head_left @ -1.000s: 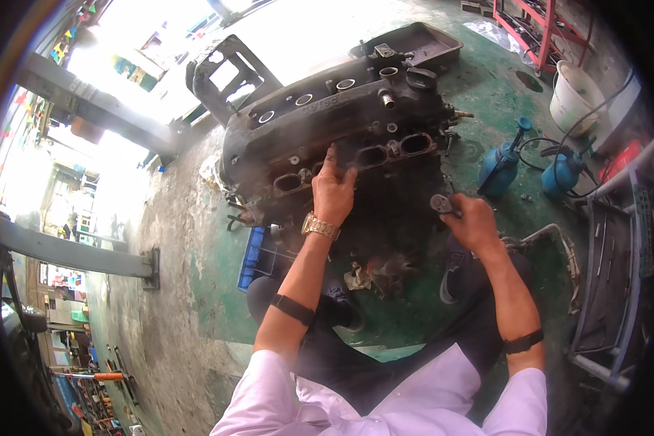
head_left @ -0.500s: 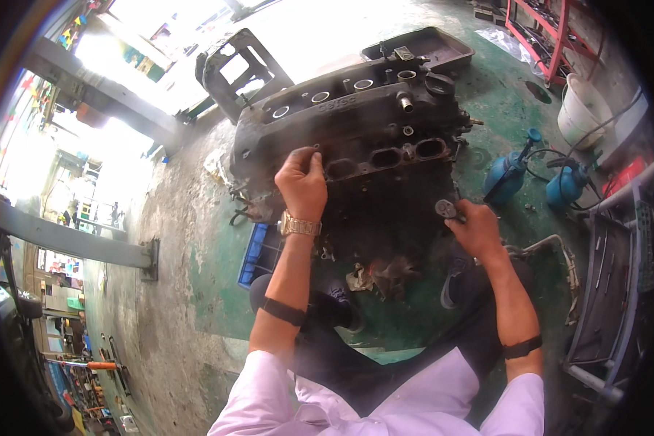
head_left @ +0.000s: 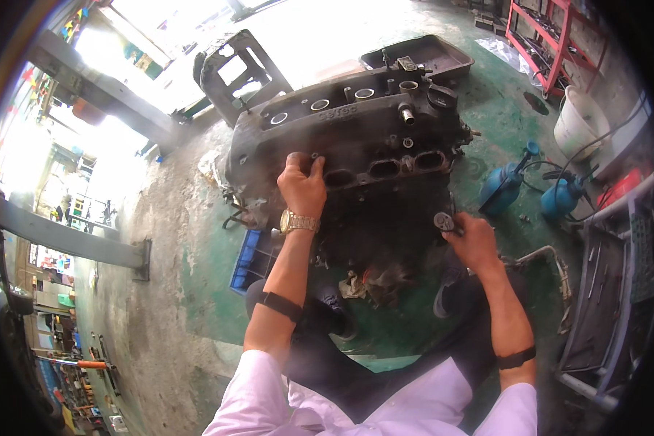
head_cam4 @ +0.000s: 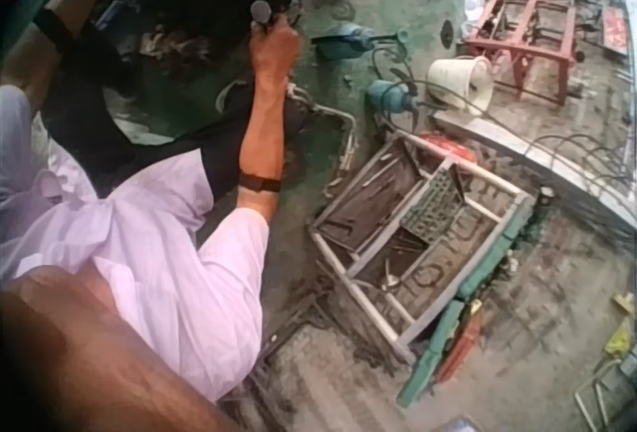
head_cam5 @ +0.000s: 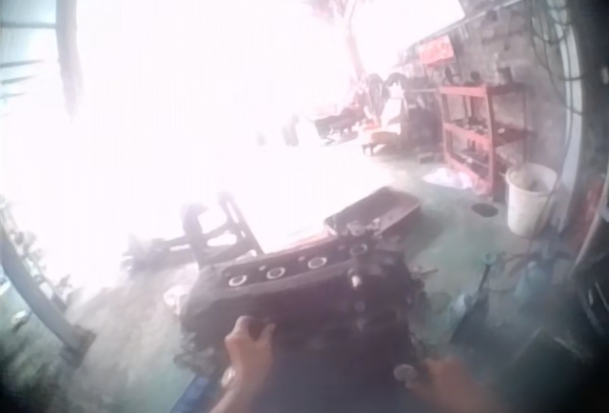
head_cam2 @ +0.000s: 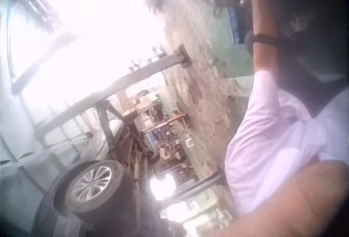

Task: The person sits on the floor and uses a socket wrench to loosen and remove bolts from a car engine block. They place the removed bolts into a blue parts bin and continue working on different sections of the engine.

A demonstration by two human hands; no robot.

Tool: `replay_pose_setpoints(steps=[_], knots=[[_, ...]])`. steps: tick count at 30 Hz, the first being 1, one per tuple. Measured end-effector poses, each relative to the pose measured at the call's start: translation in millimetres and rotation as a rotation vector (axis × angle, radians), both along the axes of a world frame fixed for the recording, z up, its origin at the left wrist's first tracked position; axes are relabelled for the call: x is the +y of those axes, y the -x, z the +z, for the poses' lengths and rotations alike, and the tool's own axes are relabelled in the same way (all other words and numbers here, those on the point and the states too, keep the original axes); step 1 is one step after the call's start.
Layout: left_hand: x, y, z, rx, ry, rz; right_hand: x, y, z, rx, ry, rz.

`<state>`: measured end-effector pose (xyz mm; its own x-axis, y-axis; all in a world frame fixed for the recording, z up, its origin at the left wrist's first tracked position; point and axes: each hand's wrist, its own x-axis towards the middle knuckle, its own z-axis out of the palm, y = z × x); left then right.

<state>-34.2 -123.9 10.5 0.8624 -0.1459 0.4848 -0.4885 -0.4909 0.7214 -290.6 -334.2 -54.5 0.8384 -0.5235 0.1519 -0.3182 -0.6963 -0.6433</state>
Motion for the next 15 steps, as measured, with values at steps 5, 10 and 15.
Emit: replay_pose_setpoints(steps=[5,10,15], knots=[[-1.4,-5.1,-7.0,-0.08,-0.002,-0.006,0.1,-0.8,-1.5,-0.014,-0.01,0.001],[-2.9,-3.5,-5.3,-0.099,0.007,-0.02,0.1,-0.4,-1.3,0.009,-0.006,-0.009],[1.6,-1.1,-2.5,-0.005,0.025,-0.035,1.9,-1.0,3.3,0.05,-0.002,-0.024]])
